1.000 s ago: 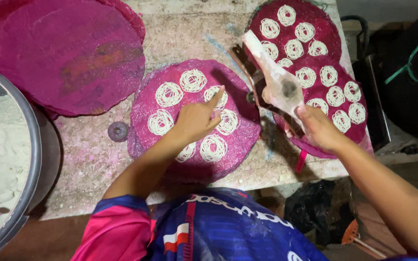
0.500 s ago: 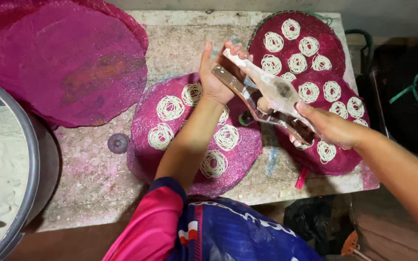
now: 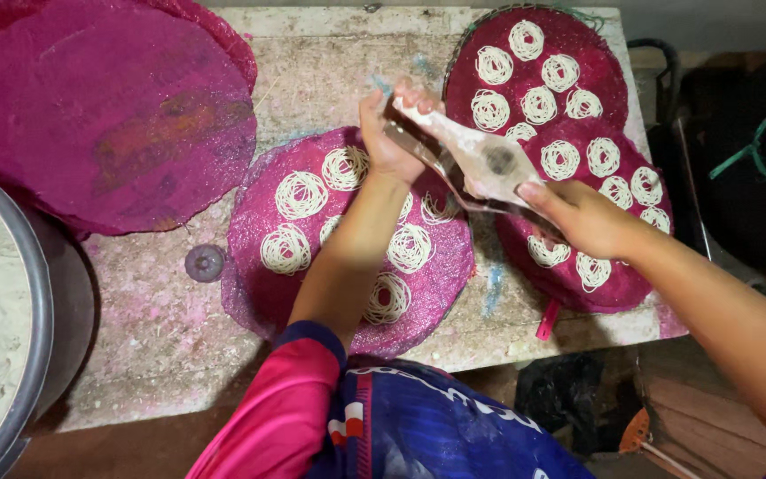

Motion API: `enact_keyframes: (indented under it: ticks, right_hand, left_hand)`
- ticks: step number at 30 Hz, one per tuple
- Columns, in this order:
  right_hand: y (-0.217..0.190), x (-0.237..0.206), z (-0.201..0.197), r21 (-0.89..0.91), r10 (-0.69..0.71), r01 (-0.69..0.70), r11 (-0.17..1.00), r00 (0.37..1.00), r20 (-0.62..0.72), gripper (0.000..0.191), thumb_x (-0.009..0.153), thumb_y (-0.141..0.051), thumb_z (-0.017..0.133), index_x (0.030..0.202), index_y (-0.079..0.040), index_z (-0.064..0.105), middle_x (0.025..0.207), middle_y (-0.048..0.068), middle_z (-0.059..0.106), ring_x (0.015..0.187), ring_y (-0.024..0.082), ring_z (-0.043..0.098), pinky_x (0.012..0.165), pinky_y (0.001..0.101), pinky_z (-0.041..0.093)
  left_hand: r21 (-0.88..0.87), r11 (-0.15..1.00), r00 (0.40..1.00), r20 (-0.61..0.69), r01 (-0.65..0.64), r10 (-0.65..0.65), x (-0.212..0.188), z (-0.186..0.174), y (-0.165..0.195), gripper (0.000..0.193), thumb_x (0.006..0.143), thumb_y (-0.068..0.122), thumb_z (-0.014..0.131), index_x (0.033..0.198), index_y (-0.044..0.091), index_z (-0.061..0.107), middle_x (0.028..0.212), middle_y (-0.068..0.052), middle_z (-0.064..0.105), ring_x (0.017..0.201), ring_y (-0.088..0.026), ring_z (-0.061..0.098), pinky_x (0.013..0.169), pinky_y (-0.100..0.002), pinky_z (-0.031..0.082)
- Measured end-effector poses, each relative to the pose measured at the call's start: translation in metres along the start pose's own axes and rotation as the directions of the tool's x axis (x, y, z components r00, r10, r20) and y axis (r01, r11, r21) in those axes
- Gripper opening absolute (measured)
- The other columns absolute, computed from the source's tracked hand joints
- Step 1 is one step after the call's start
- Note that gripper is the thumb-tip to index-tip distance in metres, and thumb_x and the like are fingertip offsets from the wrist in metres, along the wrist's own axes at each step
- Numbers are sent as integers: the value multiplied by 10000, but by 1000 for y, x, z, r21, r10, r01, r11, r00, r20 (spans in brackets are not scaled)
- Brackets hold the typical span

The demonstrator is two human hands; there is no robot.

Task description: The person presses dough through a hand-held extruder to form noodle nests on round pink trays, reloading dough from a large basin between presses. They then move filled trays onto a woven bamboo rack and continue extruding more nests.

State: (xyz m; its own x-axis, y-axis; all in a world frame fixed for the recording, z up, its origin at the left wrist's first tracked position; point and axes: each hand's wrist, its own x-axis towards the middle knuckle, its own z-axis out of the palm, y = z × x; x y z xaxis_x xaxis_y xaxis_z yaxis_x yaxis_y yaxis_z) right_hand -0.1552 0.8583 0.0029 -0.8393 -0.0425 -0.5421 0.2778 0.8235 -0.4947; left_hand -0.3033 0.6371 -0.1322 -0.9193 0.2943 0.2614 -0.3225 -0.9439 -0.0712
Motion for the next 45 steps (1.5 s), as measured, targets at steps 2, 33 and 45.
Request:
enact_keyframes:
  ticks: [2,33,45]
  right_hand:
    - [-3,3,4,30,-22,23,999,999,-39,707,988,-646,376,848,-26,687,646,90,628,593,198,587,589,369,487]
    - [68,17,34,256,-212,287,923,936,-282,572,1074,-540,413,894,-41,626,714,47,629,632,134,565,592,324,458]
    - [129,-89,185,696,-175,628,348,773,-610,780,1040,-699,388,1380,-11,526,1133,97,646,980,219,641,850,360,535]
  left_hand:
    - [-61,997,997,60,57,-53,8,1,8,326,951,458,555,907,138,512,816,-8,497,840,-196,513,844,-351,449]
    - [800,-580,979,-202,153,-19,-81,-15,43,508,1064,509,412,1444,184,506,1067,-108,749,726,-224,600,623,-364,459]
    - [597,-585,683,83,549,726,-325,80,273,387,1032,154,674,1382,-1,619,1012,-218,719,867,-230,703,795,-370,532]
